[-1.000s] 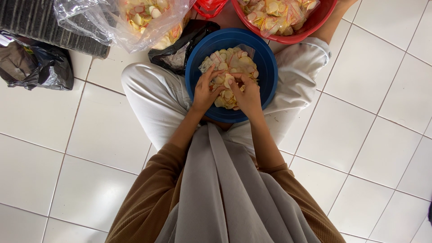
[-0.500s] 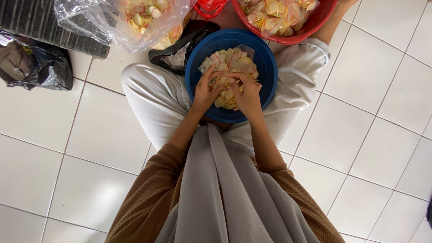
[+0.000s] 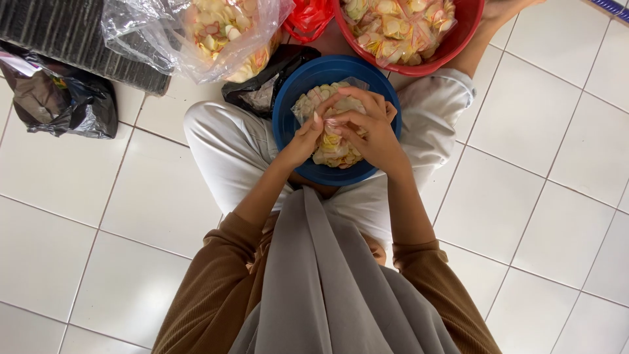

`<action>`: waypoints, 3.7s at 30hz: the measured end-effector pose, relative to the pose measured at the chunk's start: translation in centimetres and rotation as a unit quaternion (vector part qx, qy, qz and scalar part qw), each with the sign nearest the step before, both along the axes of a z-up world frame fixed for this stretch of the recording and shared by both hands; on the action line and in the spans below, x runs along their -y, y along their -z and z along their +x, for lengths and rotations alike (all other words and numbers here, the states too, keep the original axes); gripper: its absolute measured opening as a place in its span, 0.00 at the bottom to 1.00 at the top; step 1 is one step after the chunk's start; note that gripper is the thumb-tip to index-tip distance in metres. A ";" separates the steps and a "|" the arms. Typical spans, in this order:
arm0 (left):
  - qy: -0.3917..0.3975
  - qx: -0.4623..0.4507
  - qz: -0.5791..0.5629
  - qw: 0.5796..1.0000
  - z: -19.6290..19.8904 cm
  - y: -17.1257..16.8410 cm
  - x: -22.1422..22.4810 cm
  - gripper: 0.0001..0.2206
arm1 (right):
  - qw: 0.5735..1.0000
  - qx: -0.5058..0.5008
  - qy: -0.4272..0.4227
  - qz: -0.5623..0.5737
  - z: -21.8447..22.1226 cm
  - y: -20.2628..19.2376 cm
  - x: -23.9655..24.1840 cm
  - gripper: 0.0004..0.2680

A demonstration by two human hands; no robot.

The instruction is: Sorting and transferring food items from a bowl into plastic bags and other containers while sitting on the floor.

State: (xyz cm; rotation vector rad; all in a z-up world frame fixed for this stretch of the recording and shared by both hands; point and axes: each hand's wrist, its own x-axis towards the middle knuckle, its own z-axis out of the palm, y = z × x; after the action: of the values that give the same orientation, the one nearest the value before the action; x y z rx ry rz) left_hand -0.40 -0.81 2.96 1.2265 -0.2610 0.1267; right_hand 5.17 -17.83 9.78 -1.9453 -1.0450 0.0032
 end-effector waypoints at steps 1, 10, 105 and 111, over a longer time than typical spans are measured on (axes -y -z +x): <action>0.001 0.003 0.000 1.000 0.0 0.3 -0.3 0.24 | 1.000 0.003 0.001 0.000 -0.2 -0.9 -0.1 0.04; 0.049 0.027 -0.003 0.998 -0.5 -2.1 -0.9 0.24 | 0.998 0.023 0.015 0.055 -1.6 -4.7 -0.3 0.05; -0.275 0.133 0.539 0.785 14.9 8.5 7.4 0.18 | 0.868 0.000 0.494 -0.040 10.2 13.8 1.2 0.08; -0.226 0.070 0.584 0.777 19.6 11.5 6.2 0.17 | 0.856 0.022 0.494 -0.150 15.9 18.2 1.5 0.09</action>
State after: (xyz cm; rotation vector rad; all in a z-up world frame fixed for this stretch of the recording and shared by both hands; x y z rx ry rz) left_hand 19.21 -7.06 -8.52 2.5331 -0.1515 0.5313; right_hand 21.11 -19.35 -8.40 -2.5741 0.0458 -0.4735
